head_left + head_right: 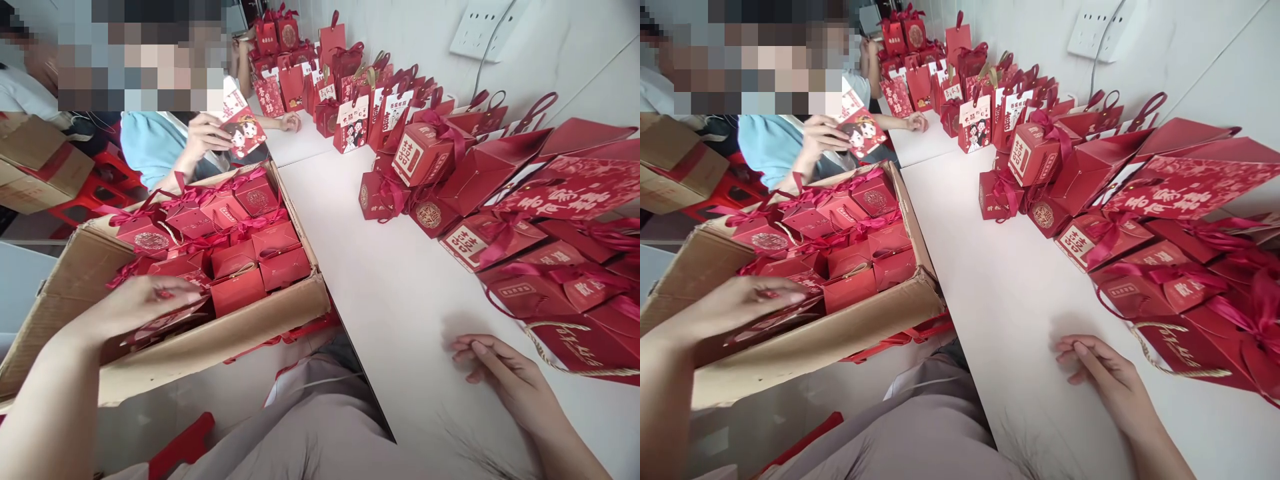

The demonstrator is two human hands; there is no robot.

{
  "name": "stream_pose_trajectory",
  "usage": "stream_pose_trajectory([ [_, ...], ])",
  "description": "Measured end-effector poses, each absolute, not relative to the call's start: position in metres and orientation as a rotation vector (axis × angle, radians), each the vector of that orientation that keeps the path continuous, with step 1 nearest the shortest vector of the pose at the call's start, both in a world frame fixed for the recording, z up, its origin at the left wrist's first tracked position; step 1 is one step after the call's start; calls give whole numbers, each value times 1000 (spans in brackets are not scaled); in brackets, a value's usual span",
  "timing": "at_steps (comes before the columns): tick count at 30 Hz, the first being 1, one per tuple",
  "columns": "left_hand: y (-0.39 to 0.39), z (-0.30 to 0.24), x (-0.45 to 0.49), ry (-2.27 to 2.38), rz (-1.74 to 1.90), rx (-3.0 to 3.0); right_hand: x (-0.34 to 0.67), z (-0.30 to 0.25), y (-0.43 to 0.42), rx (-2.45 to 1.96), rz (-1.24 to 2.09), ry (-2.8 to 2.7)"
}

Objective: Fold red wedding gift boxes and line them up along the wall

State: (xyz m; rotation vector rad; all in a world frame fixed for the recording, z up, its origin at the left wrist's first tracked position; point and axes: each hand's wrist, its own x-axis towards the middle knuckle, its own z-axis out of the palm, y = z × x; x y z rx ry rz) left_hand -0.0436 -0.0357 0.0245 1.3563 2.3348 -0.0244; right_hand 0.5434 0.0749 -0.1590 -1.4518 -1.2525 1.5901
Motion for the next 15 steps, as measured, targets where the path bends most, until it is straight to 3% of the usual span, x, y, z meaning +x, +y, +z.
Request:
stream_pose_trajectory([
  [4,-32,18,-69,2542,95,1608,539,-152,73,-1443,1589,-1256],
  [10,-23,-25,-103,2440,-445,1551,543,-156,76,-1444,1607,-1281],
  [15,-36,-37,-132,2403,-478,1693,547,-163,76,-1428,1611,-1273],
])
